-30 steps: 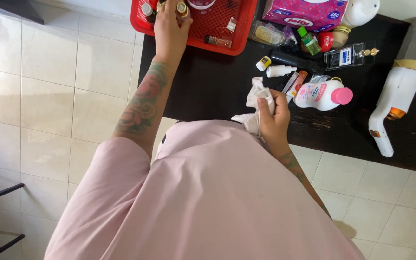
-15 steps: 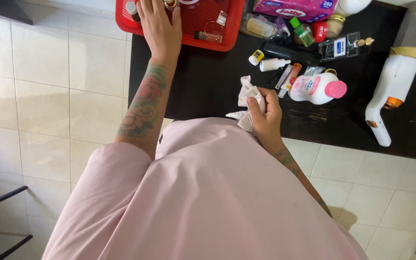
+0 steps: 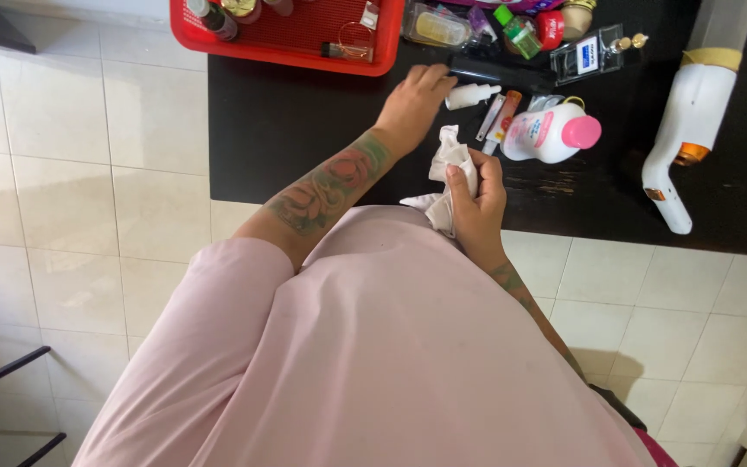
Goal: Wiping down cosmetic and toiletry bottles and jars with a cloth and placing them into a plastic basket.
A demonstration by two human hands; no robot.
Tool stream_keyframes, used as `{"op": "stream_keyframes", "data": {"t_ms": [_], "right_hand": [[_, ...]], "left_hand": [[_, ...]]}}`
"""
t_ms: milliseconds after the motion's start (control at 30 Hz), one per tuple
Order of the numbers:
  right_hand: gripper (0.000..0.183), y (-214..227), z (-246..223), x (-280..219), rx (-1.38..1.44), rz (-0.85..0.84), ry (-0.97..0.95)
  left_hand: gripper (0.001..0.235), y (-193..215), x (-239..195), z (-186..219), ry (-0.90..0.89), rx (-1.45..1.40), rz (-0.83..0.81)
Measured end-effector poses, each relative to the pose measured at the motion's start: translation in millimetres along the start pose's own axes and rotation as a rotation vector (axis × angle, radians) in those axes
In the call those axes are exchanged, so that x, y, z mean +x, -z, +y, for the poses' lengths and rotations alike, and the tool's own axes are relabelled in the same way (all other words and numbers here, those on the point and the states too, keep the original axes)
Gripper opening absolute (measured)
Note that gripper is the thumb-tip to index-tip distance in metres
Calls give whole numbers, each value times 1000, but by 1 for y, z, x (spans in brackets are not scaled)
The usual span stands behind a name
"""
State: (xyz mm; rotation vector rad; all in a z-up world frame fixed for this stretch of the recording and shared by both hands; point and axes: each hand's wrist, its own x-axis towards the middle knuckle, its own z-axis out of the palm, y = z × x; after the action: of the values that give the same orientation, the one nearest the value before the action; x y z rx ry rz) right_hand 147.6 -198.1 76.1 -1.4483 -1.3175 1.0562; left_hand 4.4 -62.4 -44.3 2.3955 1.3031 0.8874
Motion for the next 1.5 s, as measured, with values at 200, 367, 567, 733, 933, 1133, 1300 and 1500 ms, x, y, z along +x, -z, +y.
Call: {"op": "stream_keyframes", "data": {"t_ms": [200, 367, 567, 733, 933, 1133, 1300, 1500], "right_hand": [[29, 13, 11, 1, 76, 45, -28], [29, 11, 0, 13, -2, 88, 190], [27, 6, 6, 32, -191, 64, 257], [26, -5, -23, 33, -127, 14, 235], [33, -9, -26, 28, -239, 5, 483], [26, -6, -12, 23, -50, 20, 180], [25, -5, -12, 19, -110, 40, 294], [26, 2, -5, 15, -109, 76, 286]], "left_hand": [[47, 8, -13, -1, 357, -139, -44], [35, 13, -26, 28, 1050, -1772, -130], [36, 48, -29, 84, 1081, -1927, -181], [32, 41, -39, 71, 1119, -1919, -86], [35, 87, -24, 85, 1118, -1758, -58], [37, 92, -25, 87, 1071, -1652, -179], [37, 115, -17, 98, 916, -1465, -140], [36, 114, -21, 101, 767, -1394, -178]]}}
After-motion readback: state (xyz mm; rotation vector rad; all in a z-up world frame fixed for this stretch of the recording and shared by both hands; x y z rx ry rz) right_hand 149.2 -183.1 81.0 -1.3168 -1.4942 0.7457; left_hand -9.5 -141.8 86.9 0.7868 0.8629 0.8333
